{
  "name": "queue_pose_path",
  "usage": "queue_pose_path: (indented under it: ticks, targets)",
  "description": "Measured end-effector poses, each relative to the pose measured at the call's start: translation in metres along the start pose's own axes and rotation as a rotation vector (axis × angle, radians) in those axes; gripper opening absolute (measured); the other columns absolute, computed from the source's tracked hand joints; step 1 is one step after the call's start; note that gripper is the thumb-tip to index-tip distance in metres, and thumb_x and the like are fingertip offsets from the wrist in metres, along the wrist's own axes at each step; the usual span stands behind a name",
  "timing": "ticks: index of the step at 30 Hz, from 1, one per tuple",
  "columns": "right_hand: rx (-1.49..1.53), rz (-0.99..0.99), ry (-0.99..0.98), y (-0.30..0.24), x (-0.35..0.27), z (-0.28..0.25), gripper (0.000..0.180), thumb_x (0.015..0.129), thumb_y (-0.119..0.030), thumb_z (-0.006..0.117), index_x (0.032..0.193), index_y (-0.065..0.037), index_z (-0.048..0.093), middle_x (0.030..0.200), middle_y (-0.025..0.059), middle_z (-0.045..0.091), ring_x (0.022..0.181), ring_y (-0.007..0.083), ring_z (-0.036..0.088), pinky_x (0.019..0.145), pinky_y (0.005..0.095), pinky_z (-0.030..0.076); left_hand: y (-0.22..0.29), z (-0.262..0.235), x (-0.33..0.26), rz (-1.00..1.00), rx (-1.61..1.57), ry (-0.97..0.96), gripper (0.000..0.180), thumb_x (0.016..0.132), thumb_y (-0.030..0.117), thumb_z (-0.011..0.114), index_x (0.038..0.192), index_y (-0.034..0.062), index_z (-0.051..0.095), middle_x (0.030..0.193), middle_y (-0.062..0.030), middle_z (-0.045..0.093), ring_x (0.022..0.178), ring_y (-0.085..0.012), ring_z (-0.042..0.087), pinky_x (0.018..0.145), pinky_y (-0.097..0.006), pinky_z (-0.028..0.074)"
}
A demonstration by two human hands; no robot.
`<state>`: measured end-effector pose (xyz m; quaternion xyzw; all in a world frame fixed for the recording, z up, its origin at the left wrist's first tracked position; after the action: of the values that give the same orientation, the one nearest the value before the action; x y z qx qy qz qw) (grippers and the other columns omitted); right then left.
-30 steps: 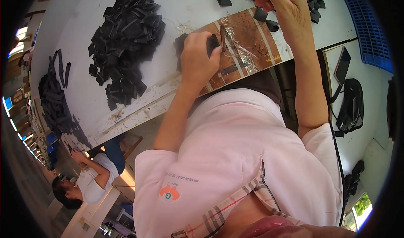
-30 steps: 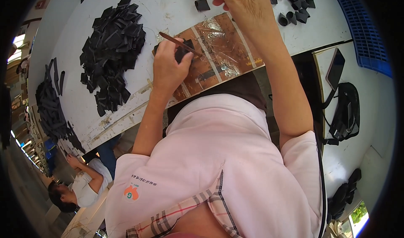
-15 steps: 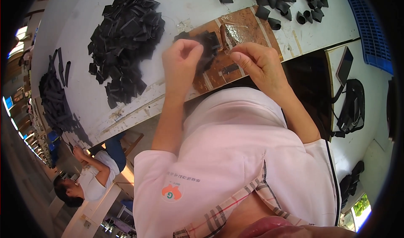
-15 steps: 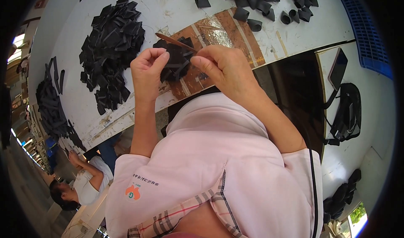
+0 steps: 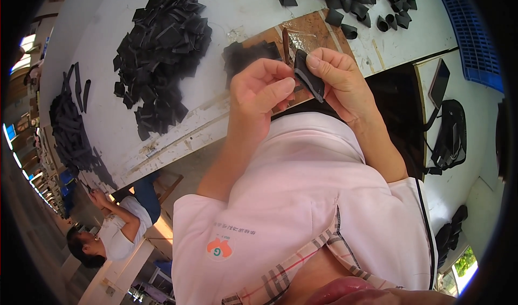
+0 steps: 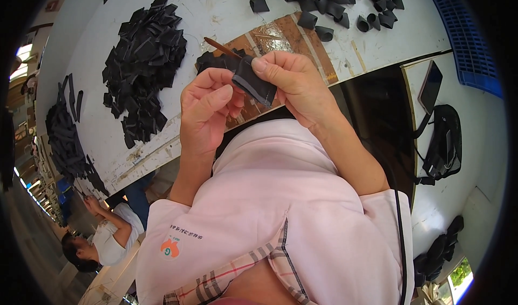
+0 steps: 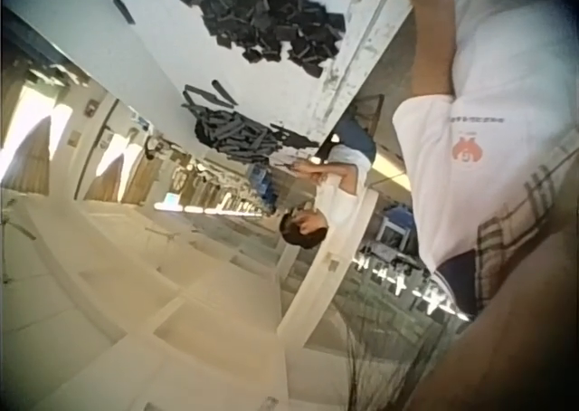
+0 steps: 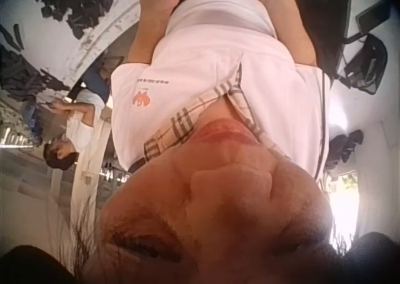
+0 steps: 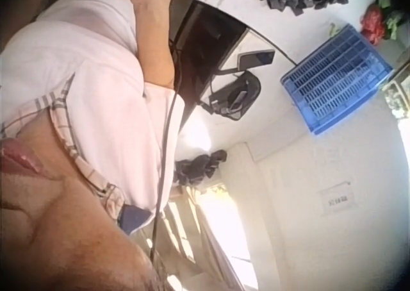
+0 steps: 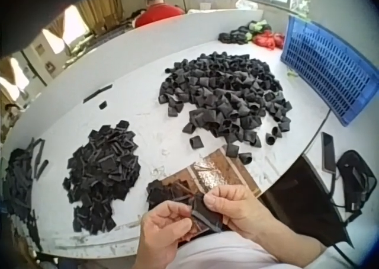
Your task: Manually trimming and cleaning small black rubber or plastic industrial components using a pointed tool.
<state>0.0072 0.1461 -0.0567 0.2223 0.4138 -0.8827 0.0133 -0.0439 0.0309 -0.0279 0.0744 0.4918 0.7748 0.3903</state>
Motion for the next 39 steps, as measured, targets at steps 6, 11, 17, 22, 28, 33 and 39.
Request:
queue_pose_path:
  ticks: [6, 11, 17, 22, 28, 33, 39]
  targets:
    - [-0.077, -0.034, 0.011, -0.002, 0.001, 0.001, 0.015, 0.082, -0.02, 0.06, 0.081, -0.005, 0.06, 0.067, -0.0027, 0.056, 0.053, 0.0006, 0.045, 0.043, 0.0166, 0.033, 0.003, 0.002, -0.001, 0.008, 0.103, 0.055, 0.013, 0.076, 0.004, 0.06, 0.087, -0.0016, 0.058, 0.075, -0.0064, 0.061, 0.06, -0.0094, 0.056, 0.052, -0.018, 0.042]
    - [-0.816, -0.244, 0.121, -0.022, -0.004, 0.004, 0.015, 0.078, -0.017, 0.064, 0.079, -0.003, 0.058, 0.065, 0.0013, 0.055, 0.054, 0.0069, 0.047, 0.045, 0.023, 0.035, 0.006, 0.002, -0.001, 0.091, 0.265, 0.14, 0.009, 0.078, 0.001, 0.058, 0.087, -0.0018, 0.058, 0.073, -0.0033, 0.06, 0.06, -0.0069, 0.054, 0.052, -0.017, 0.042]
    - [-0.978, -0.842, 0.013, -0.052, -0.029, 0.04, 0.01, 0.072, -0.006, 0.064, 0.078, -0.003, 0.057, 0.072, 0.0072, 0.052, 0.058, 0.0216, 0.052, 0.048, 0.0301, 0.041, 0.018, 0.015, -0.004, 0.323, 0.539, 0.164, 0.003, 0.079, -0.001, 0.057, 0.08, -0.0025, 0.055, 0.069, -0.0024, 0.059, 0.058, -0.0038, 0.053, 0.052, -0.017, 0.042]
    - [-1.253, -1.068, 0.107, -0.05, -0.035, 0.054, 0.011, 0.069, -0.002, 0.063, 0.078, -0.003, 0.056, 0.07, 0.0073, 0.049, 0.058, 0.0227, 0.051, 0.049, 0.0315, 0.041, 0.015, 0.004, -0.003, 0.524, 0.638, 0.38, 0.003, 0.077, -0.004, 0.055, 0.08, -0.0023, 0.055, 0.065, -0.0042, 0.058, 0.053, -0.0045, 0.053, 0.047, -0.018, 0.043]
    - [-1.182, -0.932, 0.235, -0.046, -0.022, 0.029, 0.01, 0.069, -0.002, 0.061, 0.079, -0.001, 0.056, 0.067, 0.0049, 0.05, 0.057, 0.0198, 0.052, 0.049, 0.0305, 0.043, -0.006, 0.001, 0.017, 0.018, -0.338, 0.052, 0.015, 0.074, -0.006, 0.055, 0.087, -0.0019, 0.052, 0.073, -0.0067, 0.057, 0.04, -0.0019, 0.037, 0.034, -0.018, 0.028]
    - [0.025, -0.033, -0.085, -0.013, -0.001, 0.012, 0.007, 0.078, -0.003, 0.058, 0.084, 0.001, 0.059, 0.064, -0.0009, 0.052, 0.052, 0.0057, 0.043, 0.044, 0.0202, 0.034, 0.004, 0.001, 0.007, 0.076, 0.013, 0.116, 0.017, 0.073, -0.007, 0.053, 0.089, -0.0026, 0.052, 0.077, -0.0057, 0.057, 0.044, -0.0027, 0.041, 0.038, -0.017, 0.031]
    - [0.258, 0.135, -0.271, -0.011, -0.002, 0.039, 0.015, 0.084, -0.017, 0.057, 0.076, -0.005, 0.057, 0.059, -0.0047, 0.044, 0.05, 0.0022, 0.035, 0.041, 0.0165, 0.026, 0.023, 0.003, -0.003, 0.318, 0.251, 0.368, 0.015, 0.075, -0.007, 0.051, 0.088, -0.0013, 0.052, 0.081, -0.0092, 0.059, 0.042, -0.0024, 0.043, 0.034, -0.017, 0.029]
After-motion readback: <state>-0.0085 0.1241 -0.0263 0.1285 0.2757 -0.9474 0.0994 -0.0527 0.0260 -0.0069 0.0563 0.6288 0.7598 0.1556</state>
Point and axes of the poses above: each hand's wrist, its own x-axis towards the middle knuckle, its own z-axis out of the palm, y = z × x, the point moved 7 cm from there along x, towards the middle knuckle
